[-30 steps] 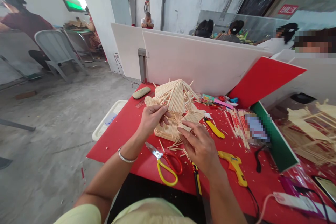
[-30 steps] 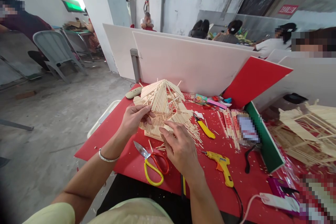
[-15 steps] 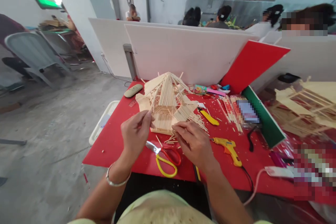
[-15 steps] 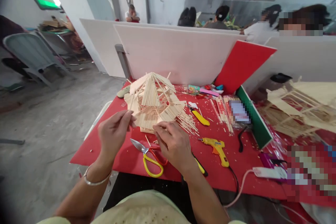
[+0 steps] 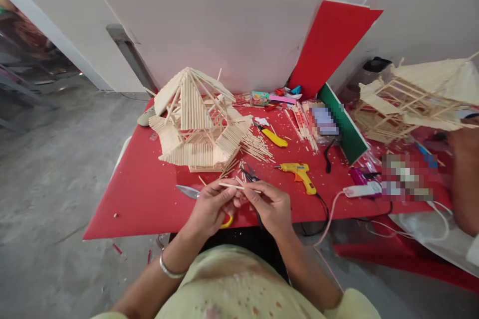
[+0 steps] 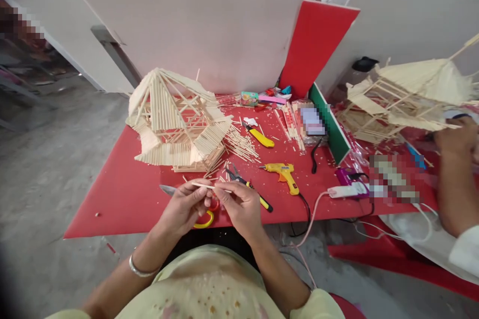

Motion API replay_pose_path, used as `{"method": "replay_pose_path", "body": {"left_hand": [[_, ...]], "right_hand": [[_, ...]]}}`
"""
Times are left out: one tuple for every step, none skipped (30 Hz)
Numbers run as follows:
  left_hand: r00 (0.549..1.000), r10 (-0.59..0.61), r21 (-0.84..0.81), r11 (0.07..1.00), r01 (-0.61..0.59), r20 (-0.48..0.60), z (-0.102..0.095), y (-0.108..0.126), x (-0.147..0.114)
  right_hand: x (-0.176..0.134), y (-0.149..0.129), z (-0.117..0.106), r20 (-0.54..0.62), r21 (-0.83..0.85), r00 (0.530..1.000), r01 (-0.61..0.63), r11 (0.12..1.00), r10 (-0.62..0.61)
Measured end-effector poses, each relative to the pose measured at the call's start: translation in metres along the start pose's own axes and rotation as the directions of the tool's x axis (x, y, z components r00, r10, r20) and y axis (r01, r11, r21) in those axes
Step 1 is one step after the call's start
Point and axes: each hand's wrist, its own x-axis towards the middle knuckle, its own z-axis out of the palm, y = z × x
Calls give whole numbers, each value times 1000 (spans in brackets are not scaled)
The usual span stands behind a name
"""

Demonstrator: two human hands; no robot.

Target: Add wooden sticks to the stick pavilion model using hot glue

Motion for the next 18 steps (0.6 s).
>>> {"method": "replay_pose_path", "body": {"left_hand": [[999, -34, -73, 997, 32, -19, 3, -7, 0], [998, -44, -112, 993, 39, -47, 4, -12, 0], [996, -32, -121, 992, 23, -79, 4, -16, 1], [995, -6, -104, 995, -5, -101, 2, -18, 0], [992, 35, -66, 997, -43, -117, -2, -19, 0], [988, 84, -13, 996, -87, -128, -7, -17, 0], [983, 131, 47, 991, -125, -132, -15, -14, -1], [976, 172, 113, 981, -157, -138, -23, -10, -2], [969, 203, 177, 968, -176, -144, -32, -6, -4], [961, 228, 236, 953, -188, -154, -42, -2, -6], [953, 250, 290, 937, -194, -168, -51, 2, -9], [945, 270, 337, 921, -197, -185, -61, 4, -12], [935, 290, 375, 905, -198, -205, -70, 6, -16], [924, 308, 406, 892, -198, -227, -79, 6, -19], [912, 325, 427, 883, -197, -250, -87, 6, -23], [901, 336, 437, 878, -195, -273, -95, 5, -26], [893, 340, 437, 879, -190, -295, -102, 4, -29], [886, 338, 427, 885, -184, -317, -110, 2, -32]], "right_hand": [[-4, 4, 0, -1, 10, 1000, -18, 1000, 18], [-6, 8, -1, 15, 9, 999, -35, 999, 35], [-9, 11, -1, 50, -10, 998, -46, 999, 47], [-11, 14, -2, 97, -51, 994, -43, 998, 48], [-12, 17, -3, 152, -114, 988, -19, 993, 36], [-13, 20, -2, 217, -191, 976, 26, 981, 16], [-13, 23, 0, 283, -276, 959, 88, 957, -7], [-13, 27, 3, 344, -364, 939, 160, 918, -27], [-13, 30, 9, 397, -451, 917, 237, 861, -44], [-12, 34, 16, 443, -534, 895, 310, 786, -52], [-11, 37, 26, 479, -611, 877, 370, 700, -46], [-10, 39, 36, 499, -679, 866, 411, 609, -28], [-9, 41, 46, 507, -734, 862, 434, 522, -3], [-7, 42, 56, 511, -775, 859, 447, 448, 27], [-6, 42, 65, 514, -800, 856, 457, 389, 51], [-5, 42, 73, 517, -814, 854, 468, 344, 61], [-4, 41, 79, 525, -817, 849, 485, 311, 55], [-4, 41, 84, 537, -815, 843, 504, 286, 43]]}}
